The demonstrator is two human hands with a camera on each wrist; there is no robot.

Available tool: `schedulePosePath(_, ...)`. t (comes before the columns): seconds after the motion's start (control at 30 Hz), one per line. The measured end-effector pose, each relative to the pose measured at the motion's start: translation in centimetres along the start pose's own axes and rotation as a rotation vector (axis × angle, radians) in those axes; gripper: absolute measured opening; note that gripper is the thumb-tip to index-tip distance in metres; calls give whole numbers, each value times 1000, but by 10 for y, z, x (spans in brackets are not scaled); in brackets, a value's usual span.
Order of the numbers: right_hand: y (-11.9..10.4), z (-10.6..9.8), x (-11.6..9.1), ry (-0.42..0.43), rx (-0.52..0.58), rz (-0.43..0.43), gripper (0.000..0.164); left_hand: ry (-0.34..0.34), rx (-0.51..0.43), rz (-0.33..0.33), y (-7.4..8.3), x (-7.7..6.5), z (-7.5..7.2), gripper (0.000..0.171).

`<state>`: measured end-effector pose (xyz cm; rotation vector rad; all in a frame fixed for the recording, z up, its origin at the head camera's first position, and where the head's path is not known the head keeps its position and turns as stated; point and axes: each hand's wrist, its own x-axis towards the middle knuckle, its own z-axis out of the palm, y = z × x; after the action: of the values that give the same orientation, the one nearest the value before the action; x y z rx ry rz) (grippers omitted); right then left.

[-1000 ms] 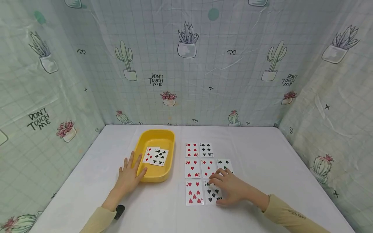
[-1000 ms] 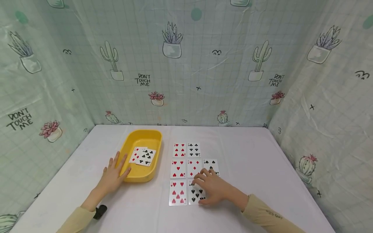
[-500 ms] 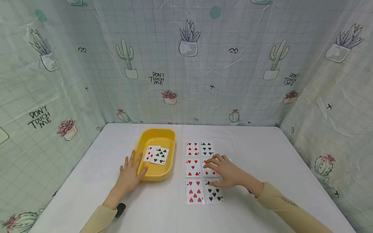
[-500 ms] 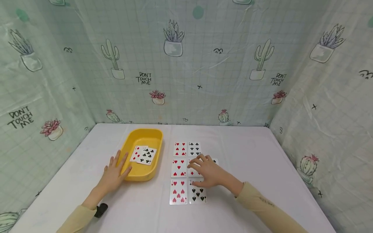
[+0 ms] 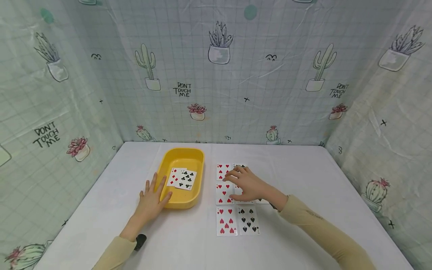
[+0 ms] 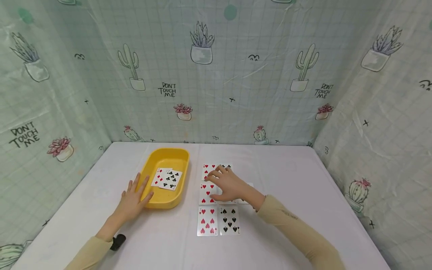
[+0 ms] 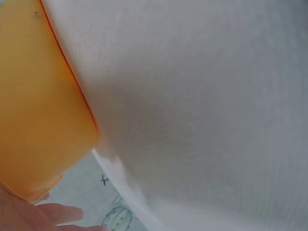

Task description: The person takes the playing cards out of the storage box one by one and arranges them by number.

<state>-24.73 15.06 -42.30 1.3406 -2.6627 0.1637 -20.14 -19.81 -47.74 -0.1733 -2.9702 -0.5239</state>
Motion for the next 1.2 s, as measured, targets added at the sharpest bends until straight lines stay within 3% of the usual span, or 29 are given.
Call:
schedulePosePath(0.2, -5, -2, 25, -29, 9, 19, 49, -3, 4, -1, 0, 0, 0, 67)
schedulePosePath(0.53, -15, 2, 63, -1, 53, 9, 50, -13, 1, -5, 2, 0, -1, 66)
schedulePosePath(0.93, -33, 10, 104, -7, 13, 43, 55, -19, 12, -10, 2, -1, -3, 66)
schedulePosePath(1.2, -47, 20, 130, -124, -72, 118, 64, -17, 13, -7, 4, -2, -5, 66)
